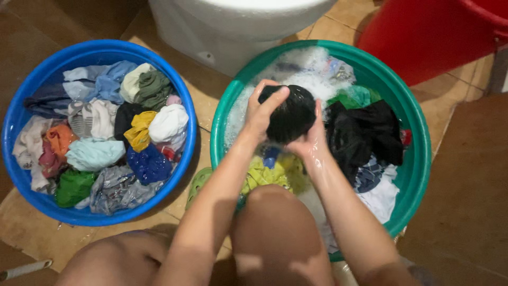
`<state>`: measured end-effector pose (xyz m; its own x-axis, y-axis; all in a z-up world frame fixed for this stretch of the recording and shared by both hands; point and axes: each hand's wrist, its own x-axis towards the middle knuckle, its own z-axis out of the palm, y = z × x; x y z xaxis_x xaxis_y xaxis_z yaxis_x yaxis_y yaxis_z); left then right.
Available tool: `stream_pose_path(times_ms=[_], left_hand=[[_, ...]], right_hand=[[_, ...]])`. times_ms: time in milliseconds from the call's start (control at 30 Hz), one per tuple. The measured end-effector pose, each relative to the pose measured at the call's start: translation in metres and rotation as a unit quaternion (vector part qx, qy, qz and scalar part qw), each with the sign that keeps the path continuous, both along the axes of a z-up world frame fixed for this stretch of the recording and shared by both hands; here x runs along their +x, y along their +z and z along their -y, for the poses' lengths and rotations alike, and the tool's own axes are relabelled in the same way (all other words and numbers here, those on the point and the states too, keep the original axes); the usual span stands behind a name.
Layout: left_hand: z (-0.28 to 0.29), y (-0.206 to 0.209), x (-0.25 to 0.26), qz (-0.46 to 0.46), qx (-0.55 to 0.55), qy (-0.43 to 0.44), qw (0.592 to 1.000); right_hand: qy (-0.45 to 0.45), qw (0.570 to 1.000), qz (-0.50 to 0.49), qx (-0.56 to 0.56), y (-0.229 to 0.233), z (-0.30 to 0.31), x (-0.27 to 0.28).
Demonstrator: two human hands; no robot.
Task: The person washes various clothes by hand in a green basin filled with soapy water, scrubbing different garments and transferring some to a blue basin.
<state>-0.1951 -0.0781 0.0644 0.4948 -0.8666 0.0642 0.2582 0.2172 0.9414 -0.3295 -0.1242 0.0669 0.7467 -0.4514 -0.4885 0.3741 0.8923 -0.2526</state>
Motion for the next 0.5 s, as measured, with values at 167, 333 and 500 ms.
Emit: stream_pose_path(times_ms=[167,333,500], left_hand=[[0.007,-0.021,0.007,-0.415,0.124,-0.071,0.898],[0.025,-0.069,0.022,-0.395,0.101,-0.25,0.878],[0.026,-0.103,0.034,-0.326,0.193,-0.283,0.881]], right_hand=[[-0.217,0.806,-0.227,-0.502,0.008,0.027,0.0],[0.001,0.525,-0.254,-0.812,0.067,0.02,-0.013],[0.177,0.329,-0.092,-0.923,0.112,-0.02,0.012]])
